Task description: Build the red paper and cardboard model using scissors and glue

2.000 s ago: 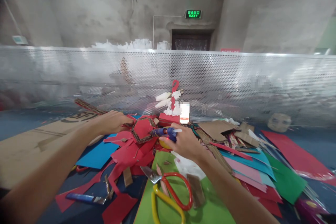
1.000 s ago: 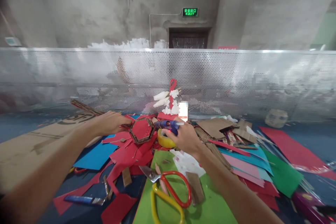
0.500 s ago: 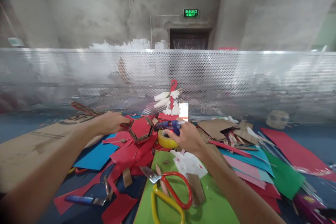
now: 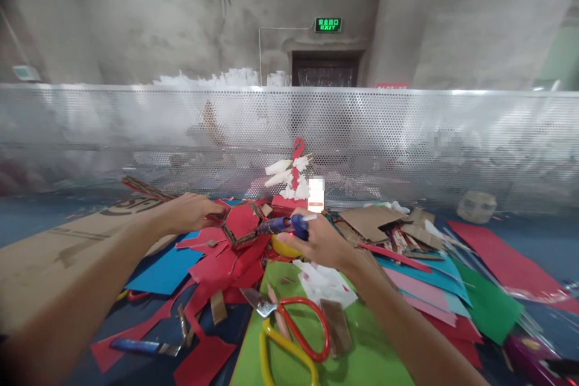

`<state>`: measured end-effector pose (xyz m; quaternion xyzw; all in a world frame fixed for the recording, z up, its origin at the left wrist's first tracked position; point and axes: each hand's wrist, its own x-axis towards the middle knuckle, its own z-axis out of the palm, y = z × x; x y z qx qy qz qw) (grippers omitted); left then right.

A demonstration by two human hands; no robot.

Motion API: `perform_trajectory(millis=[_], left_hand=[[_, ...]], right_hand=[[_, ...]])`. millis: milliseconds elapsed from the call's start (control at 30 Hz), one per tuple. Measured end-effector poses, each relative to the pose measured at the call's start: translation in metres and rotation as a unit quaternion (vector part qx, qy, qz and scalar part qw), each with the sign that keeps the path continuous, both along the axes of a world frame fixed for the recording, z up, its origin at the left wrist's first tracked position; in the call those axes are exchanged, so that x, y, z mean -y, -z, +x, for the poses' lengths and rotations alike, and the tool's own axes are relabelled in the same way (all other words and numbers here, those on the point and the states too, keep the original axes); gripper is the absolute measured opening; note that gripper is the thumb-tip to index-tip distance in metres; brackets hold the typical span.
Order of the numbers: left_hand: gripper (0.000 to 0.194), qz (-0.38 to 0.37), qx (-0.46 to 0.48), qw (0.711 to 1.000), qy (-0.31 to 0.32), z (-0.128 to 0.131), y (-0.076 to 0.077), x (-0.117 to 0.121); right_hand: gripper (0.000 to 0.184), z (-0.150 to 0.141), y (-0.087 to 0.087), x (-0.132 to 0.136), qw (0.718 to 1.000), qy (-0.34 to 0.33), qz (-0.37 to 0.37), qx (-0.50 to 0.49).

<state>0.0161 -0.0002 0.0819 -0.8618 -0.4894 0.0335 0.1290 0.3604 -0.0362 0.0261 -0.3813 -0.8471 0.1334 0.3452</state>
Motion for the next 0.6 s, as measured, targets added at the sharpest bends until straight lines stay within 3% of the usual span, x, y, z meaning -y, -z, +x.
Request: perform_trajectory(millis=[133,433,600], left_hand=[[0.018,0.011,-0.012,1.000,0.010,0.003,0.000,0.003],[0.020,0.009,-0.039,0.999,-0.007,0.007,-0.002,0.004],[0.020,0.001,-0.023,1.000,-0.006,0.006,-0.002,0.003]], right_hand=[[0.038,-0.002,0.006,-0.004,0.999,0.025,0.006,-0.042],[0.040,-0.009,0.014,-0.006,0.993,0.086,0.080,-0.021],[0.039,-0.007,0.017,-0.007,0.997,0.025,0.024,-0.062]])
